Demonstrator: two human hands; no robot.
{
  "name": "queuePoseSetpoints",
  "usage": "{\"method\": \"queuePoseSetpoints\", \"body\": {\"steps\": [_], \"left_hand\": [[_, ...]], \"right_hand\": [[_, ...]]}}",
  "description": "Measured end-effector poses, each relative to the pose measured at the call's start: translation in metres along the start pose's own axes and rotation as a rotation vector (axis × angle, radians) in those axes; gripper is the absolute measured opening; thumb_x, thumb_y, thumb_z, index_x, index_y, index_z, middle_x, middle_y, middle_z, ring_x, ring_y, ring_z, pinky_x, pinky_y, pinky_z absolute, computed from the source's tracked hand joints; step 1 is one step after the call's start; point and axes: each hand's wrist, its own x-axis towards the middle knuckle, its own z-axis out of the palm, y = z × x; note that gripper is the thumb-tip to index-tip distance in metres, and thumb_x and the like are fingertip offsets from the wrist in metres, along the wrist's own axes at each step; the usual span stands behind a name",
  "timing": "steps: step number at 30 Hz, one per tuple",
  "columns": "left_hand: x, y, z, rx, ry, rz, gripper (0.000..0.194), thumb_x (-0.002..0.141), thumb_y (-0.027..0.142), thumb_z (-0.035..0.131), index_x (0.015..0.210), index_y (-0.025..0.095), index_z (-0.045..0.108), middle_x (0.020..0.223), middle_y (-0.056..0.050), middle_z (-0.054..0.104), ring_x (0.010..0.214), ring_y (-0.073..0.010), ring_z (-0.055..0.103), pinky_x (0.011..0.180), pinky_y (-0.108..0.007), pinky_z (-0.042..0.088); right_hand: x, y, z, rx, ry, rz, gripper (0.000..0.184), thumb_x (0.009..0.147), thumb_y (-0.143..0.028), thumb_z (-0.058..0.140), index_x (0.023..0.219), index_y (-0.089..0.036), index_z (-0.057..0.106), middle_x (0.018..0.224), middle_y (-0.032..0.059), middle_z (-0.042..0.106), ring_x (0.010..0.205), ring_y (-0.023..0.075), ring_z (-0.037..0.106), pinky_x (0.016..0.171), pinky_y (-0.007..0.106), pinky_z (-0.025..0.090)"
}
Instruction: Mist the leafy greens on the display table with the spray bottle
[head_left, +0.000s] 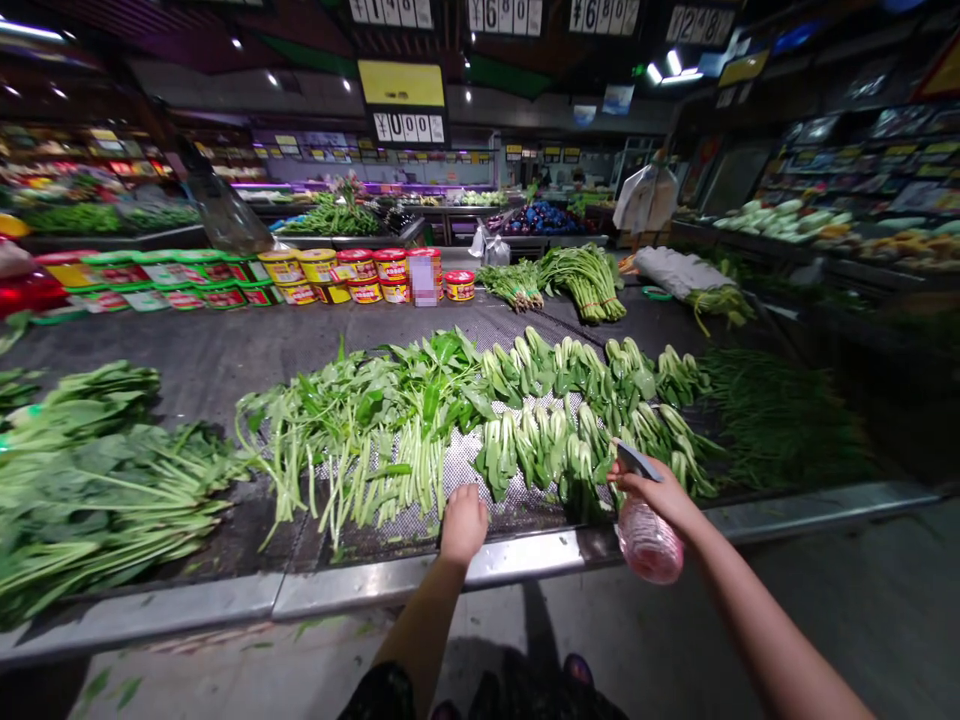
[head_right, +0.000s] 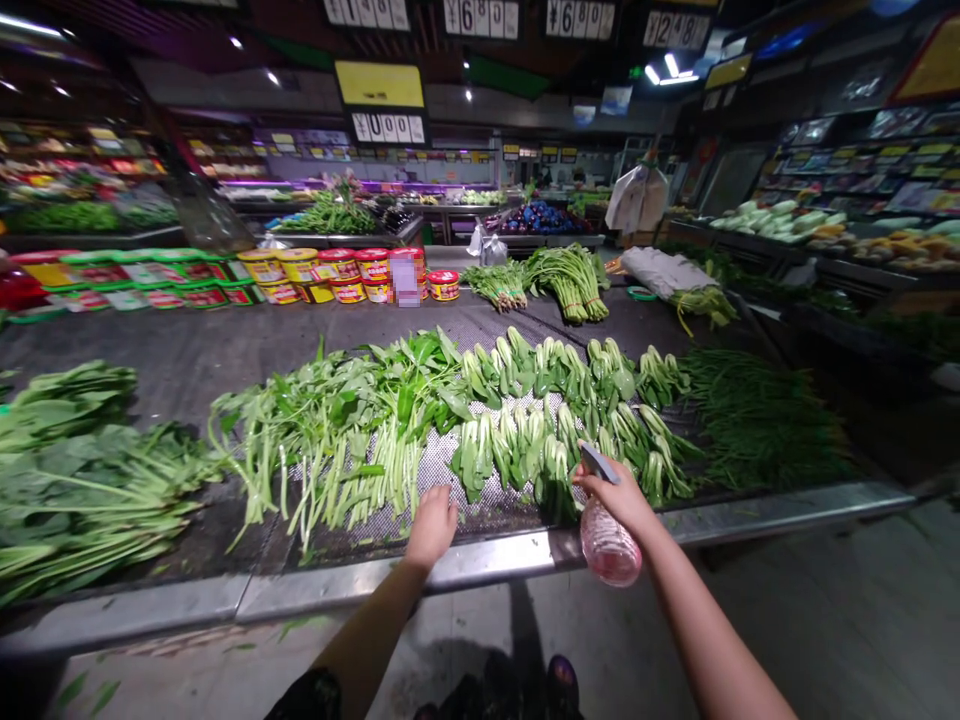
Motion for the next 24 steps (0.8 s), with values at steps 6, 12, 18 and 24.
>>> {"method": "queuePoseSetpoints", "body": {"steps": [6,12,18,24], "left_hand": [[0.001,0.002,-0.001,0.003,-0.006,-0.001,0.033,0.089,0.022,0.034,0.114,0.011,0.052,0.108,-0.013,0.057,0.106,-0.0244,0.049,0.094,-0.035,0.036],[0.002,0.002,0.000,-0.006,-0.026,-0.004,0.033,0.090,0.024,0.034,0.115,0.011,0.051,0.108,-0.013,0.057,0.107,-0.0244,0.049,0.094,-0.035,0.036],[0.002,0.002,-0.001,-0.014,-0.040,-0.013,0.035,0.090,0.024,0.033,0.118,0.011,0.050,0.110,-0.014,0.056,0.109,-0.0244,0.048,0.096,-0.036,0.034],[0.001,0.003,-0.004,-0.012,-0.030,-0.022,0.035,0.089,0.021,0.034,0.118,0.011,0.049,0.113,-0.013,0.056,0.109,-0.0240,0.048,0.097,-0.035,0.034]], "right_hand": [[-0.008,0.009,0.007,0.118,-0.057,0.036,0.034,0.057,-0.023,0.054,0.089,-0.020,0.065,0.093,0.0035,0.070,0.089,0.0226,0.063,0.073,0.032,0.048],[-0.016,0.029,0.019,0.027,-0.046,0.135,0.024,0.062,-0.034,0.060,0.079,-0.019,0.063,0.067,0.0001,0.064,0.064,0.0176,0.060,0.058,0.029,0.047],[-0.018,0.021,0.024,0.185,-0.040,0.136,0.041,0.061,-0.028,0.059,0.102,-0.021,0.062,0.073,-0.0004,0.065,0.062,0.0165,0.059,0.058,0.029,0.047],[-0.003,-0.021,0.018,0.243,0.008,0.065,0.051,0.056,-0.018,0.058,0.107,-0.022,0.063,0.099,0.0025,0.069,0.086,0.0219,0.064,0.076,0.034,0.049]]}}
